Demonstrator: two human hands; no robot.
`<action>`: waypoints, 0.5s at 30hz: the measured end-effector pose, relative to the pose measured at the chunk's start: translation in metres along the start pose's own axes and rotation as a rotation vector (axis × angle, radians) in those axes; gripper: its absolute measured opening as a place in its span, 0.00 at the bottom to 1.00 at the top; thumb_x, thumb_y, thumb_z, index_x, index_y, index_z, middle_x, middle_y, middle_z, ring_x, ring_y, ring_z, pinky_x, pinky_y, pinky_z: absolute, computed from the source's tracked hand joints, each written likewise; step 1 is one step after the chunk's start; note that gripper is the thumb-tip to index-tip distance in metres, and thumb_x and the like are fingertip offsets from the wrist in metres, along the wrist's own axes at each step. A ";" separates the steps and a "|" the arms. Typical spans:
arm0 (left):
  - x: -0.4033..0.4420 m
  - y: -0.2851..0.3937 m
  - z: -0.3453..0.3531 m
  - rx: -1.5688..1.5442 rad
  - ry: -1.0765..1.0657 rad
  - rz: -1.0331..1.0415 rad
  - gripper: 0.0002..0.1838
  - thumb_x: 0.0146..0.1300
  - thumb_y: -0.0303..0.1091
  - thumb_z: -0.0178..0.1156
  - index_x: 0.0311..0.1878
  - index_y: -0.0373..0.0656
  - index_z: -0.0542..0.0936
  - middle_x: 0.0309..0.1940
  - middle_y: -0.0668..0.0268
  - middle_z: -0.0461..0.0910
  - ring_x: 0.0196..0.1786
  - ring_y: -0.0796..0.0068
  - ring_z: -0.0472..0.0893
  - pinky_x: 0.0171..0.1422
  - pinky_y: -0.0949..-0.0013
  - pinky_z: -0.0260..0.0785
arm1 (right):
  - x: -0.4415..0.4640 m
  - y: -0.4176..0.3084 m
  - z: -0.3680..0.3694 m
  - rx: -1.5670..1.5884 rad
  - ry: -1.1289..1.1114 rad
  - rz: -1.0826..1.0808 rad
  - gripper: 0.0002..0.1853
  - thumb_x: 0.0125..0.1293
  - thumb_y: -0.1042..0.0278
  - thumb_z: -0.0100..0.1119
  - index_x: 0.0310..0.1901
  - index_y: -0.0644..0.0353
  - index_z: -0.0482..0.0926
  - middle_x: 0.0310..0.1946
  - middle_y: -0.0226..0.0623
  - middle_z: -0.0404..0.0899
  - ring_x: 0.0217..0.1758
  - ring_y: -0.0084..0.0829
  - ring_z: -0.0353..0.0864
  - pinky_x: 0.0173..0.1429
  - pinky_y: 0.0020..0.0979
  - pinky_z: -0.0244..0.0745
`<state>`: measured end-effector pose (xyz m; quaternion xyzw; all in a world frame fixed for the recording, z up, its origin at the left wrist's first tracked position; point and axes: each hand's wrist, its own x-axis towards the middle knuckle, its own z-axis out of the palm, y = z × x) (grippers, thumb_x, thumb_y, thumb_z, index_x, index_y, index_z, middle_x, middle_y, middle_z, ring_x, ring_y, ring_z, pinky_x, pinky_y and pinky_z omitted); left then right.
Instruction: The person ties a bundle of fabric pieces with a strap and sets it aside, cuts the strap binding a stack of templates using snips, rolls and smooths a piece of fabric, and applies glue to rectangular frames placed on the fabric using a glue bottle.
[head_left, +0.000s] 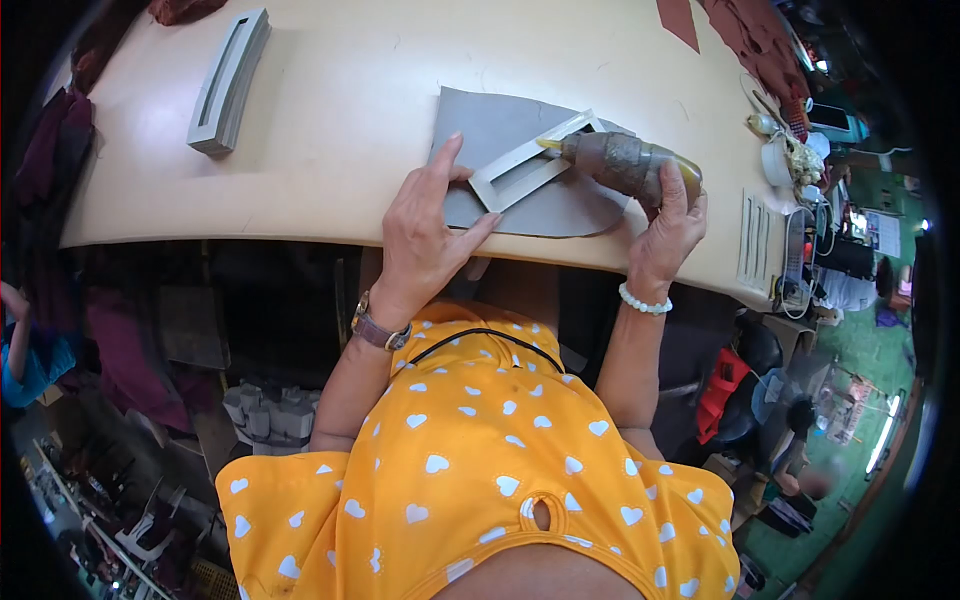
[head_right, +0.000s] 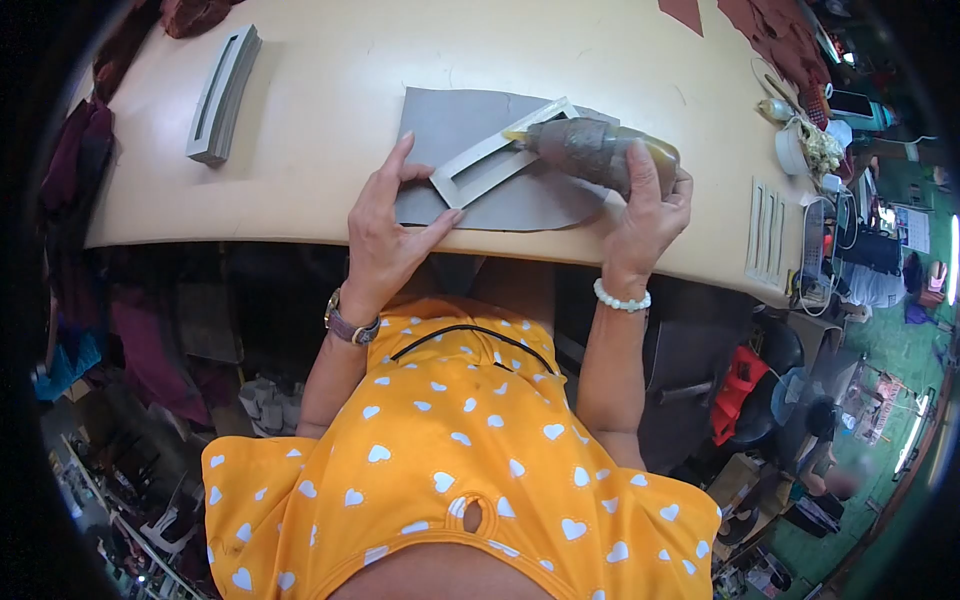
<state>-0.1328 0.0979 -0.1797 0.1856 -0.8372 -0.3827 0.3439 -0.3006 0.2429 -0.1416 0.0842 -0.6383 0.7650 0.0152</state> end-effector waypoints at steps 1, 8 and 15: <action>0.000 0.000 0.000 0.001 -0.001 0.000 0.44 0.40 0.28 0.72 0.64 0.40 0.63 0.39 0.61 0.78 0.43 0.64 0.78 0.50 0.66 0.70 | -0.004 0.000 0.001 -0.005 -0.006 0.006 0.15 0.55 0.70 0.67 0.39 0.65 0.71 0.35 0.34 0.76 0.36 0.23 0.77 0.44 0.24 0.75; 0.000 0.000 0.002 -0.006 0.005 -0.013 0.45 0.40 0.28 0.73 0.65 0.39 0.62 0.38 0.61 0.78 0.42 0.65 0.78 0.48 0.67 0.71 | -0.035 -0.002 0.008 0.041 -0.068 0.027 0.15 0.54 0.73 0.68 0.38 0.63 0.71 0.35 0.32 0.75 0.36 0.19 0.75 0.45 0.22 0.73; 0.000 0.001 0.003 -0.013 0.019 -0.020 0.46 0.39 0.27 0.73 0.65 0.38 0.61 0.38 0.61 0.79 0.41 0.65 0.79 0.48 0.67 0.71 | -0.053 0.007 0.003 0.027 -0.156 0.084 0.13 0.58 0.68 0.63 0.43 0.61 0.74 0.36 0.30 0.77 0.38 0.21 0.78 0.42 0.24 0.75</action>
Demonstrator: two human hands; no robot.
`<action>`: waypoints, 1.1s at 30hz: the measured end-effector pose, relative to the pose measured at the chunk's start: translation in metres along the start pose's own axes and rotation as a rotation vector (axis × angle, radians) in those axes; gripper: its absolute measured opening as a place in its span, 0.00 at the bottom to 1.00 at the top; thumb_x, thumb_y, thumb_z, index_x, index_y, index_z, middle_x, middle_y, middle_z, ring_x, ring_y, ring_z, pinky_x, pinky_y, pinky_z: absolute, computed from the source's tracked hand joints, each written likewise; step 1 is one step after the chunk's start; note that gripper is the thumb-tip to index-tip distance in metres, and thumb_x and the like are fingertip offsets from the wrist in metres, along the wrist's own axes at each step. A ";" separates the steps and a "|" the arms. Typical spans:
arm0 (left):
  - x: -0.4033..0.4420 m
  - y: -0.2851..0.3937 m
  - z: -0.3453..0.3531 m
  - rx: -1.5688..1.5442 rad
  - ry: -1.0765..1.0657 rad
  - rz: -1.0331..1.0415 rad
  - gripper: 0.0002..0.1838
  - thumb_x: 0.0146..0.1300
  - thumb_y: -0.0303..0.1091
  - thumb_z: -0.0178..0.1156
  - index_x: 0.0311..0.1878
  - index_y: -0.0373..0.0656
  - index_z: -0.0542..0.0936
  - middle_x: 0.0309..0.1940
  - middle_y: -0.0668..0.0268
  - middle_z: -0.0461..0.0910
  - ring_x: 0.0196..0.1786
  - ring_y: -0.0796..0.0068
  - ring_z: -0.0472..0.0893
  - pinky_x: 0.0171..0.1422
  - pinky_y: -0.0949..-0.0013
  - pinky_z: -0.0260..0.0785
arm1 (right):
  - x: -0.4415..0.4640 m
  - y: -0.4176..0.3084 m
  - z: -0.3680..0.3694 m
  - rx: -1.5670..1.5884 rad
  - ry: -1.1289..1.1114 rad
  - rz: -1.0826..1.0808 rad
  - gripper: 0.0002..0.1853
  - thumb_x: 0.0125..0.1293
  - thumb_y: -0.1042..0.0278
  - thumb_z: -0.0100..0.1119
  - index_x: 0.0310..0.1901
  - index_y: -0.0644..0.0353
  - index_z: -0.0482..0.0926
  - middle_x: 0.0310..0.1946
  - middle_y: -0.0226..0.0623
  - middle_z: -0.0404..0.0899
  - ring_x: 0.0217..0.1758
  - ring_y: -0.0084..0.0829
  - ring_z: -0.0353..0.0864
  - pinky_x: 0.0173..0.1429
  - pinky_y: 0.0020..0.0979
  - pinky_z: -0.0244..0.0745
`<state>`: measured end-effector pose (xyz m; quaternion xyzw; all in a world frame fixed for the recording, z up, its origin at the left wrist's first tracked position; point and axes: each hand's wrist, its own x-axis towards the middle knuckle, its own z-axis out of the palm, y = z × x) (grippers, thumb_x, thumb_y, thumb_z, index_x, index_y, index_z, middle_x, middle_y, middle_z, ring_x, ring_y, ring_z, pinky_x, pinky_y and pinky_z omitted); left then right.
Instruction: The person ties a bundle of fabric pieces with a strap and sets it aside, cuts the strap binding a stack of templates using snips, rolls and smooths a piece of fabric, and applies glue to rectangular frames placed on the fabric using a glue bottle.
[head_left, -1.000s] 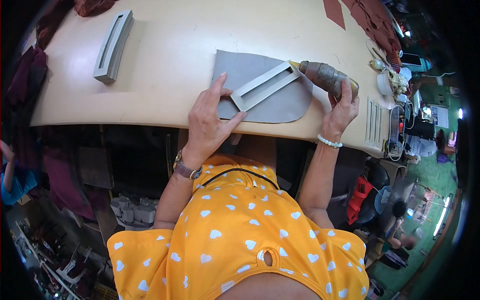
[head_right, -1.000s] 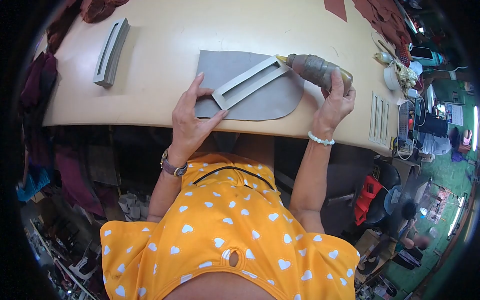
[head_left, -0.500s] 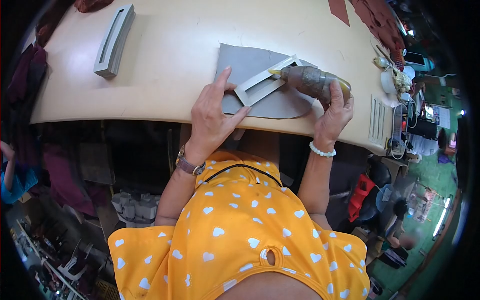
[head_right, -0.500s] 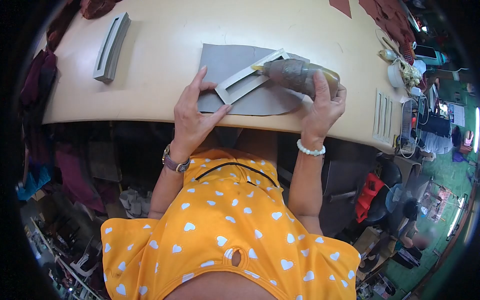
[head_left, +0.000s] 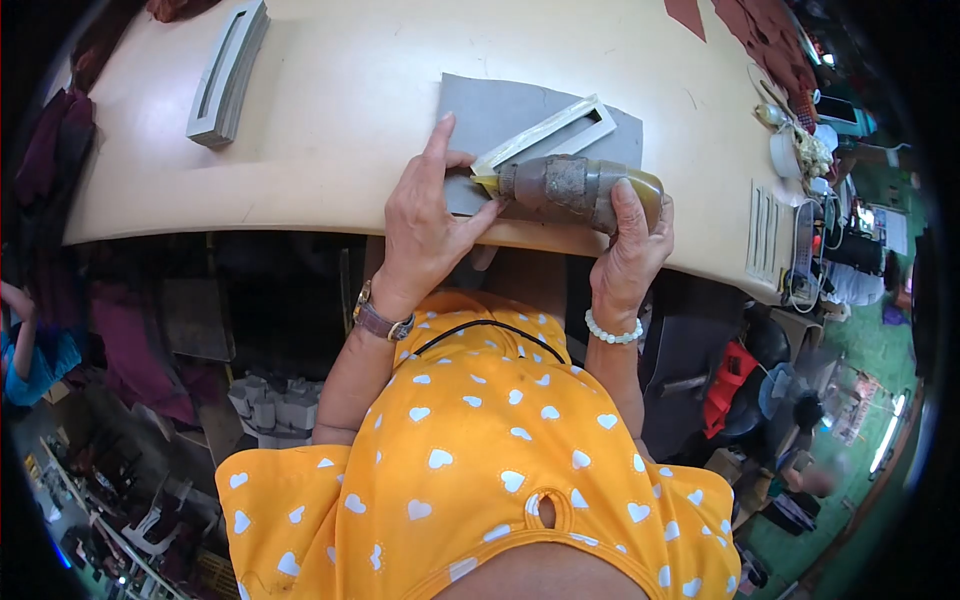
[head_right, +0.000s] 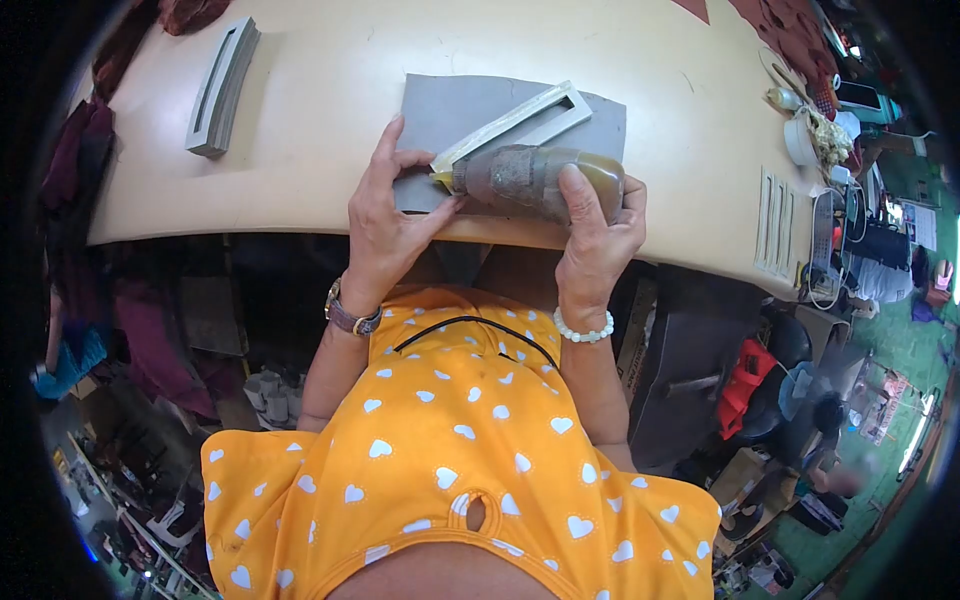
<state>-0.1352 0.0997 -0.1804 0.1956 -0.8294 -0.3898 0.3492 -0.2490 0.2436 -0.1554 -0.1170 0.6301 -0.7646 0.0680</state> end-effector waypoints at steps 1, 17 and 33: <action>0.000 0.000 0.000 -0.001 0.001 0.002 0.46 0.39 0.27 0.73 0.65 0.38 0.61 0.37 0.61 0.79 0.41 0.65 0.79 0.48 0.67 0.71 | 0.002 -0.001 -0.005 0.024 -0.016 0.070 0.13 0.59 0.67 0.63 0.43 0.60 0.74 0.36 0.30 0.78 0.38 0.22 0.78 0.41 0.24 0.76; 0.000 0.002 0.000 0.022 -0.009 0.002 0.45 0.40 0.26 0.72 0.65 0.38 0.61 0.37 0.60 0.79 0.41 0.67 0.79 0.49 0.68 0.71 | 0.071 -0.008 -0.077 0.012 0.315 -0.045 0.15 0.57 0.61 0.66 0.41 0.57 0.74 0.36 0.32 0.77 0.35 0.23 0.79 0.33 0.24 0.77; 0.000 0.002 0.002 0.031 -0.008 0.019 0.45 0.40 0.28 0.71 0.65 0.38 0.61 0.36 0.61 0.78 0.40 0.64 0.77 0.47 0.65 0.70 | 0.058 0.004 -0.070 0.029 0.224 -0.117 0.14 0.57 0.71 0.66 0.42 0.65 0.74 0.37 0.32 0.77 0.38 0.21 0.75 0.46 0.23 0.73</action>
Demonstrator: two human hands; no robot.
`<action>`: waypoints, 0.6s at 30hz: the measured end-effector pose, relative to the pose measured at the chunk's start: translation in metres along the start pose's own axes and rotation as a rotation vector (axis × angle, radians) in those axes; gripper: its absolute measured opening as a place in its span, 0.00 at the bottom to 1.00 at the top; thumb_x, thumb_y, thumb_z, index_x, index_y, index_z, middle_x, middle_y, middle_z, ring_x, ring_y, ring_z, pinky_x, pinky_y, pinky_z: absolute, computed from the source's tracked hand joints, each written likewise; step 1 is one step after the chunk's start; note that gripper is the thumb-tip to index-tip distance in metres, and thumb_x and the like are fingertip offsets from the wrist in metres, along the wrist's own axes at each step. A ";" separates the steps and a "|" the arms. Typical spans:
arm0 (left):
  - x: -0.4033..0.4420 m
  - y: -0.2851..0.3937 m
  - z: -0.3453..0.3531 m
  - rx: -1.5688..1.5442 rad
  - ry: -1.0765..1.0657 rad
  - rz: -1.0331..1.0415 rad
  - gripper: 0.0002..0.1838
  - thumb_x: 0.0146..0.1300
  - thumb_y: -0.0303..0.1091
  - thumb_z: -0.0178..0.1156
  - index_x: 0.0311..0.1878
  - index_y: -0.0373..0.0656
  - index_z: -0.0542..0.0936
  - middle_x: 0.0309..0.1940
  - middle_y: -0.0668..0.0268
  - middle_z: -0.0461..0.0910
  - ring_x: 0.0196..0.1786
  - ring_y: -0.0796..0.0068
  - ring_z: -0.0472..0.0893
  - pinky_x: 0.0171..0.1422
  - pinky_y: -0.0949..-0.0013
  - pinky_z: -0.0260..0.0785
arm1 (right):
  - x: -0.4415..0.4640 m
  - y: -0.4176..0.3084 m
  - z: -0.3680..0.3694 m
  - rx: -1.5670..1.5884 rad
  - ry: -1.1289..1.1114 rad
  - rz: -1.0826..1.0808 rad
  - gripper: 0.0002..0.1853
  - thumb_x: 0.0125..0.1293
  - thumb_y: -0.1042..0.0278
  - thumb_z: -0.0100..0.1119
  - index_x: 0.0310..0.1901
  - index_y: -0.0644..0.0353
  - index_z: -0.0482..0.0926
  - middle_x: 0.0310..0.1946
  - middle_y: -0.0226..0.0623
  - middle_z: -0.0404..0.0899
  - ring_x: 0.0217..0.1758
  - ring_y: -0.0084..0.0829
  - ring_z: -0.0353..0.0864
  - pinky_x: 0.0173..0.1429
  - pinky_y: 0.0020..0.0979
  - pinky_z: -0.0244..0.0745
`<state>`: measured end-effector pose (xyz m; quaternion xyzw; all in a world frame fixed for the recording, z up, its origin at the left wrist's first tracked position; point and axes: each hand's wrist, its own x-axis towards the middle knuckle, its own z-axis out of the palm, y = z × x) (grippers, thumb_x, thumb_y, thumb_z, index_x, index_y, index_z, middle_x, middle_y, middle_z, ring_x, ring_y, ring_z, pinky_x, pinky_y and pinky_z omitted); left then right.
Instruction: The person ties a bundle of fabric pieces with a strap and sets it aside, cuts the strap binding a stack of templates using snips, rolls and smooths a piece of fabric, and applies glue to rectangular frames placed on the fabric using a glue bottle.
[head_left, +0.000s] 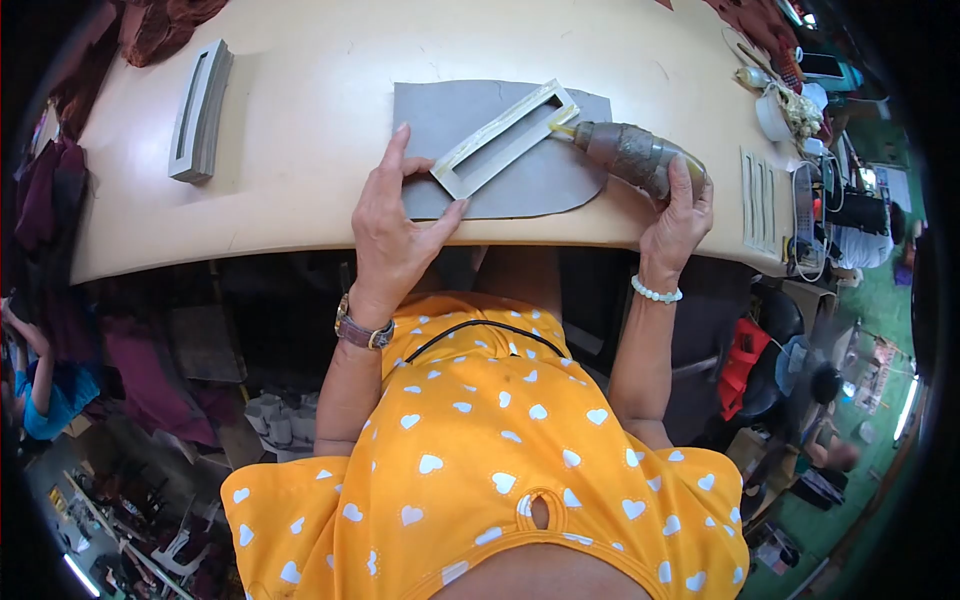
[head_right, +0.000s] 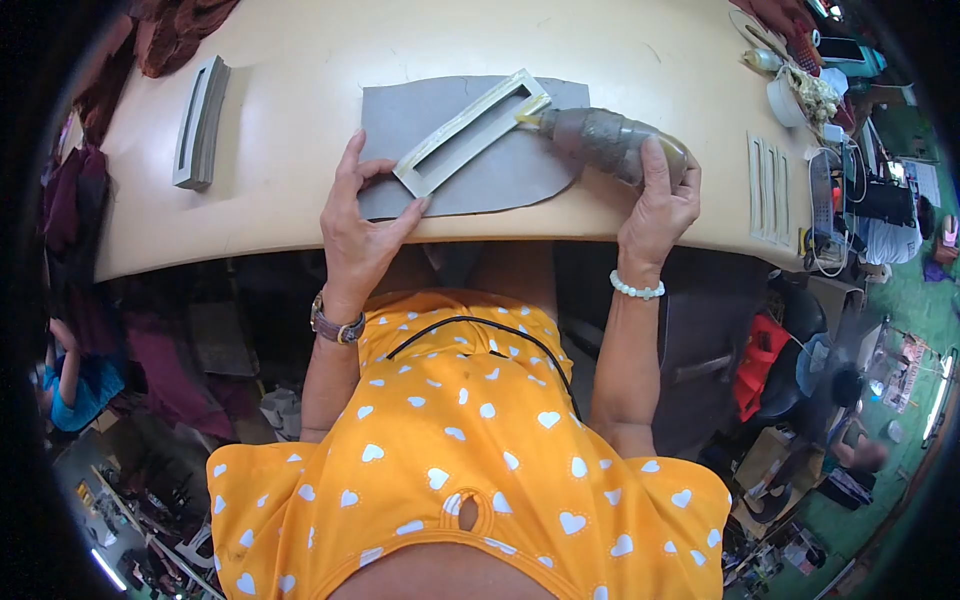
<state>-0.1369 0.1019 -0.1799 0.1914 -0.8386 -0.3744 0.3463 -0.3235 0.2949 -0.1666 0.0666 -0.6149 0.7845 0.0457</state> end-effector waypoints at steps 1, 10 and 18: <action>0.000 0.000 0.000 -0.013 0.004 -0.004 0.45 0.40 0.28 0.71 0.65 0.38 0.61 0.36 0.61 0.78 0.40 0.64 0.77 0.47 0.65 0.70 | -0.005 0.000 0.001 0.000 -0.013 0.010 0.14 0.56 0.72 0.66 0.42 0.65 0.74 0.37 0.32 0.77 0.39 0.21 0.75 0.47 0.23 0.73; -0.002 -0.002 -0.004 -0.071 -0.045 -0.059 0.32 0.57 0.26 0.58 0.65 0.37 0.59 0.40 0.58 0.79 0.43 0.69 0.78 0.53 0.67 0.68 | -0.061 -0.015 0.018 -0.080 -0.122 0.011 0.18 0.55 0.73 0.67 0.46 0.65 0.73 0.37 0.30 0.76 0.39 0.18 0.74 0.46 0.20 0.72; -0.001 -0.004 -0.005 -0.180 -0.034 -0.087 0.28 0.60 0.27 0.53 0.64 0.35 0.61 0.38 0.54 0.78 0.42 0.62 0.78 0.51 0.65 0.68 | -0.080 -0.017 0.024 -0.027 -0.187 0.125 0.17 0.56 0.72 0.66 0.46 0.64 0.73 0.37 0.29 0.76 0.39 0.18 0.74 0.46 0.20 0.72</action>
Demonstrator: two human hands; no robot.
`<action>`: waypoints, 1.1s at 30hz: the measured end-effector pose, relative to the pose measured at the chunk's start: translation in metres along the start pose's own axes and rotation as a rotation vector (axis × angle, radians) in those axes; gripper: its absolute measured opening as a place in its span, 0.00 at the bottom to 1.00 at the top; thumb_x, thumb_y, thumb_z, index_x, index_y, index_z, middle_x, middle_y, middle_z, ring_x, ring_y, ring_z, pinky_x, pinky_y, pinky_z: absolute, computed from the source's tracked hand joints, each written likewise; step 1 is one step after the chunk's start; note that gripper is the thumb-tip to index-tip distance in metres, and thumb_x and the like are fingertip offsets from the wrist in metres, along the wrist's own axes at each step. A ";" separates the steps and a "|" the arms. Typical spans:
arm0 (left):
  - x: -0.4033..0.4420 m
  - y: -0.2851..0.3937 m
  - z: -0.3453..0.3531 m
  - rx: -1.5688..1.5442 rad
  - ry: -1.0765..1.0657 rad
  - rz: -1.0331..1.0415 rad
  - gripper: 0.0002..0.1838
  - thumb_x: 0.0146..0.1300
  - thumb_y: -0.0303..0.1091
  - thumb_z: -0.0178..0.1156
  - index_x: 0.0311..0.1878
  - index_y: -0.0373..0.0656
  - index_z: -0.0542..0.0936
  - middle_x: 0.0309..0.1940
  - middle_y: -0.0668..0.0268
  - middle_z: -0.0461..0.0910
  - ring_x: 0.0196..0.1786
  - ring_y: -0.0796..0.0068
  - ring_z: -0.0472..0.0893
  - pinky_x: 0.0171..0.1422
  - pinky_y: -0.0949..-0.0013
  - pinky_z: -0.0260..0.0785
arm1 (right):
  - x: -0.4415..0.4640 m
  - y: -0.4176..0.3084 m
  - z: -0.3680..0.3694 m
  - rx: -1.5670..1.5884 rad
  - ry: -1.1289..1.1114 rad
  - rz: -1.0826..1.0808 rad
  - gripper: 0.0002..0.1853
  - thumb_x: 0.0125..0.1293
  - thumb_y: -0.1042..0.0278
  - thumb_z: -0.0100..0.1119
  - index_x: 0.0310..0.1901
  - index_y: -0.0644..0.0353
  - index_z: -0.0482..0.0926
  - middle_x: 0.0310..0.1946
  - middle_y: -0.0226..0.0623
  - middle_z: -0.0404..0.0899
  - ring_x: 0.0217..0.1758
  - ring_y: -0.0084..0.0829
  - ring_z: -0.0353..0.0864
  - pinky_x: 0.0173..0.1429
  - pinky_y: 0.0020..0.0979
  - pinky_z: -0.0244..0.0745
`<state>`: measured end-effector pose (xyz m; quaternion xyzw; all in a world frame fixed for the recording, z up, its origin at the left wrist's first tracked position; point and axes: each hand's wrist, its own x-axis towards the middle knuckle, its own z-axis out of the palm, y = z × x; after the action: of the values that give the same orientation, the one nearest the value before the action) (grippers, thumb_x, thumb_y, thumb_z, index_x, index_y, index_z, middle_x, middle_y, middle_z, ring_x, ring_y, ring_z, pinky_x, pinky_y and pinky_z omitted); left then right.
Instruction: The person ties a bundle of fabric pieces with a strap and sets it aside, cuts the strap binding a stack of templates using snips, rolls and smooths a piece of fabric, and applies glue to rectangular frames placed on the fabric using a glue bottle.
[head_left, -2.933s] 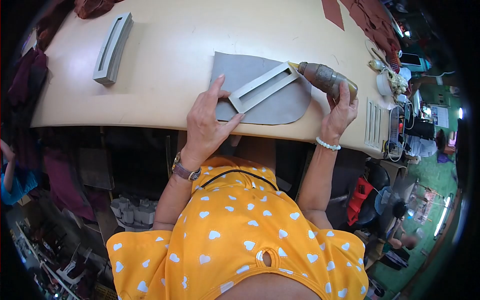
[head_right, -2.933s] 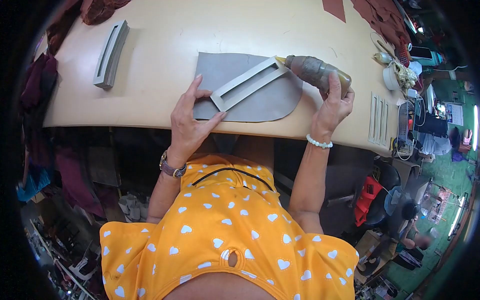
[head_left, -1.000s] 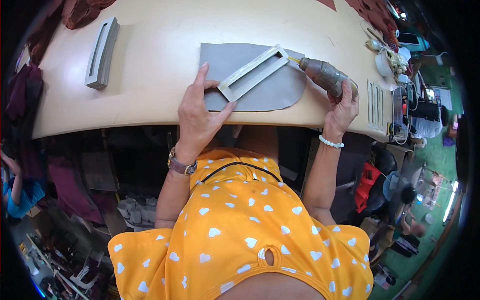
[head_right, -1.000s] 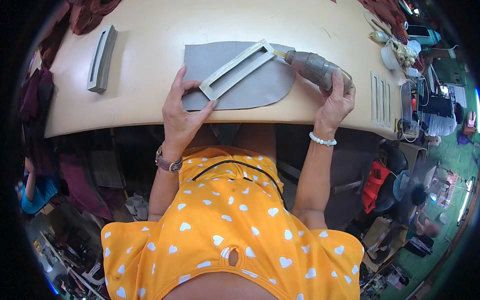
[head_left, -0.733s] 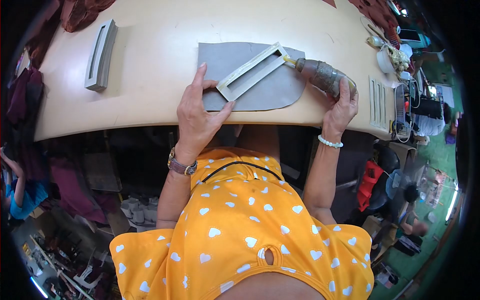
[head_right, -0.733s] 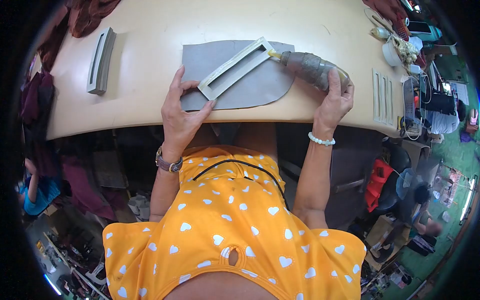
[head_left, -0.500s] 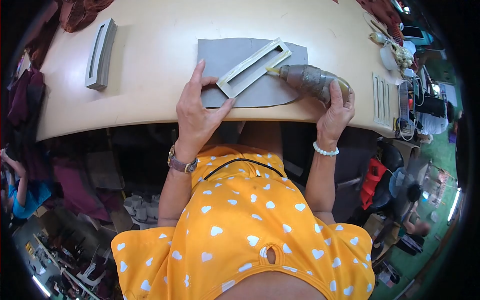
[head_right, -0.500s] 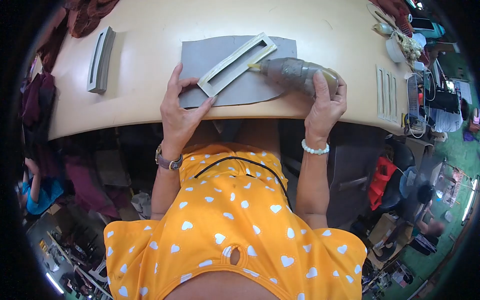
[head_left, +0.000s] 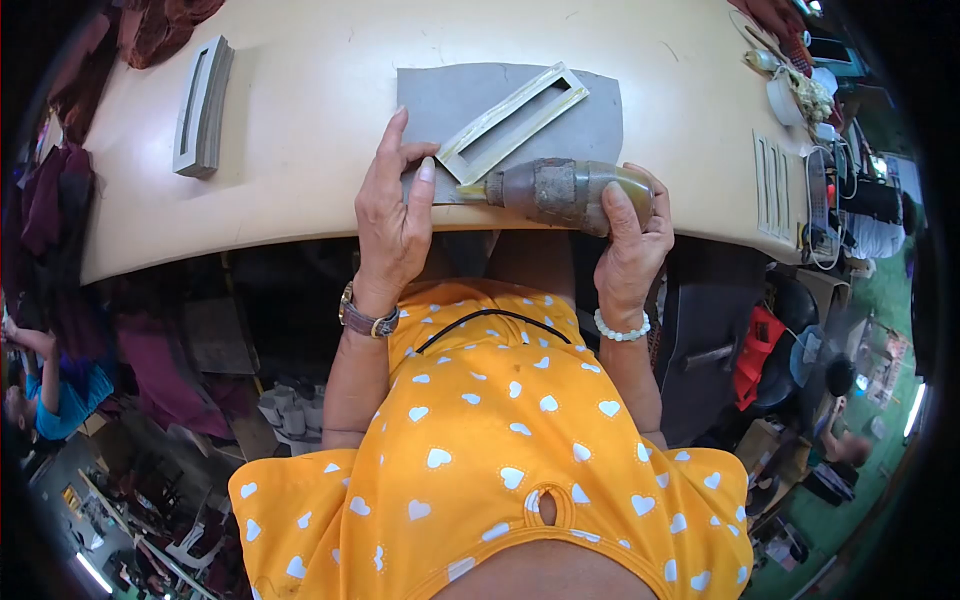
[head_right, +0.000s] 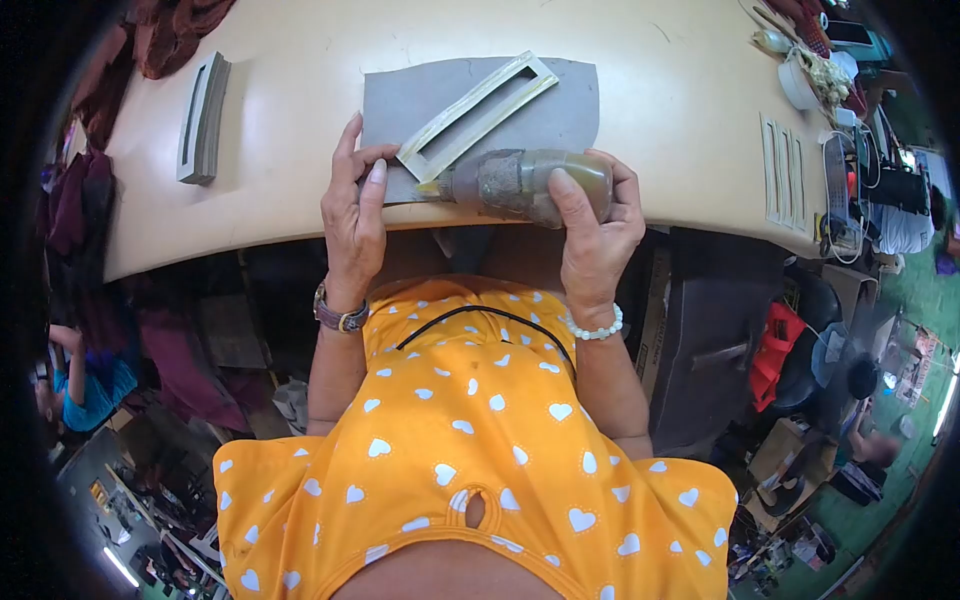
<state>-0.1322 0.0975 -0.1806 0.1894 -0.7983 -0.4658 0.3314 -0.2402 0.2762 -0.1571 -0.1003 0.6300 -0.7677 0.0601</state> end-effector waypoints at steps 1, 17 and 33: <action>0.000 -0.001 -0.001 -0.009 0.001 -0.008 0.28 0.60 0.27 0.53 0.64 0.35 0.62 0.39 0.54 0.78 0.41 0.62 0.78 0.51 0.65 0.68 | 0.001 -0.001 0.000 0.023 -0.008 0.028 0.17 0.56 0.72 0.65 0.46 0.64 0.73 0.37 0.29 0.76 0.39 0.18 0.75 0.46 0.20 0.72; -0.001 0.001 0.002 0.139 0.008 0.013 0.35 0.52 0.22 0.61 0.65 0.38 0.62 0.42 0.60 0.79 0.44 0.71 0.79 0.53 0.69 0.69 | 0.069 0.008 -0.035 0.017 0.226 -0.158 0.14 0.57 0.70 0.65 0.41 0.65 0.72 0.37 0.34 0.76 0.37 0.22 0.77 0.45 0.25 0.75; 0.002 0.002 0.001 0.001 0.006 -0.071 0.34 0.51 0.21 0.61 0.64 0.38 0.63 0.36 0.59 0.80 0.39 0.66 0.80 0.49 0.68 0.71 | -0.003 -0.001 0.000 -0.054 -0.043 0.040 0.16 0.58 0.68 0.64 0.45 0.64 0.73 0.36 0.31 0.77 0.38 0.20 0.76 0.43 0.21 0.73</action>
<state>-0.1346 0.0979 -0.1787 0.2193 -0.7903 -0.4762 0.3171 -0.2376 0.2768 -0.1560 -0.1055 0.6511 -0.7467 0.0863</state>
